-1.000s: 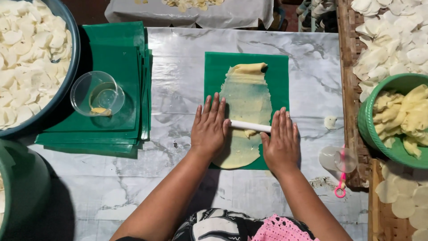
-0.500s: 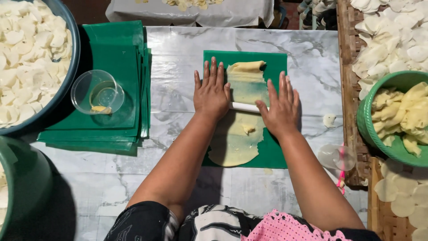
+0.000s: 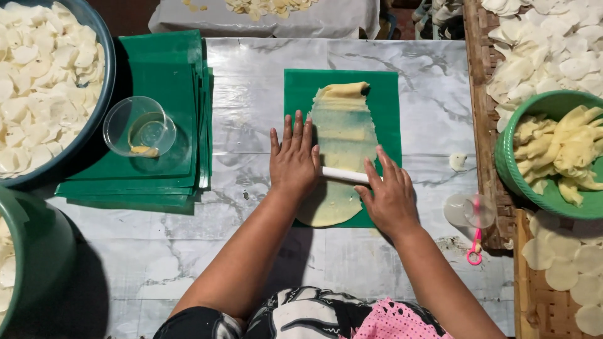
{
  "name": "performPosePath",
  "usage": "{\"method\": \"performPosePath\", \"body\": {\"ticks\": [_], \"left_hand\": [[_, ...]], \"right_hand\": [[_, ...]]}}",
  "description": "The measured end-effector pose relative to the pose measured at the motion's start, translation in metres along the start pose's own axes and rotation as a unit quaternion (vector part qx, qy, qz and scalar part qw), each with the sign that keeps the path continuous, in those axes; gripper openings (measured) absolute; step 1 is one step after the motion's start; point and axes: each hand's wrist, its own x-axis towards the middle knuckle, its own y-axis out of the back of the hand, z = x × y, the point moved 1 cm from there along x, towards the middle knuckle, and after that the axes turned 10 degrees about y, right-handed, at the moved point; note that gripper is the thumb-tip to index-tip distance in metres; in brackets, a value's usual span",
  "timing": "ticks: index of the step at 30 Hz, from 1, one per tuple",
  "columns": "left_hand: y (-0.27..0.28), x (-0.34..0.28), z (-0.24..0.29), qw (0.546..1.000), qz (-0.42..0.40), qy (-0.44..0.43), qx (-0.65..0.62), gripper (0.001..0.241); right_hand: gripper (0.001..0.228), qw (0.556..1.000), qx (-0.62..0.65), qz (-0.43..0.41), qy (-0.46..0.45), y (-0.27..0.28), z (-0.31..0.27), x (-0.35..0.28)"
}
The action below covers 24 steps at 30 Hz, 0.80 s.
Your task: Rolling out thin sheets of dough or pastry using a rolling pin on a workstation mat.
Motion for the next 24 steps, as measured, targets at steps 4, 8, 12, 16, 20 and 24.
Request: {"method": "performPosePath", "body": {"ticks": [4, 8, 12, 16, 20, 24], "left_hand": [[-0.002, 0.018, -0.001, 1.000, 0.000, 0.006, 0.003, 0.065], [-0.003, 0.050, 0.003, 1.000, 0.010, 0.016, -0.008, 0.066], [0.011, 0.078, 0.006, 0.999, 0.031, 0.030, -0.018, 0.065], [0.010, 0.066, 0.005, 0.998, 0.038, 0.047, -0.022, 0.065], [0.001, 0.027, 0.001, 0.999, 0.033, 0.029, -0.016, 0.067], [-0.016, -0.023, -0.008, 0.997, 0.071, -0.021, -0.018, 0.065]], "right_hand": [[0.066, 0.998, -0.018, -0.052, -0.043, -0.026, 0.005, 0.012], [0.063, 0.989, -0.008, -0.085, -0.119, -0.047, 0.031, 0.048], [0.072, 0.966, 0.039, -0.148, -0.206, -0.049, 0.055, 0.096], [0.073, 0.958, 0.044, -0.159, -0.235, -0.048, 0.051, 0.098], [0.066, 0.971, 0.012, -0.150, -0.187, -0.043, 0.029, 0.061], [0.064, 0.993, -0.056, -0.055, -0.092, -0.034, 0.002, 0.007]]}}
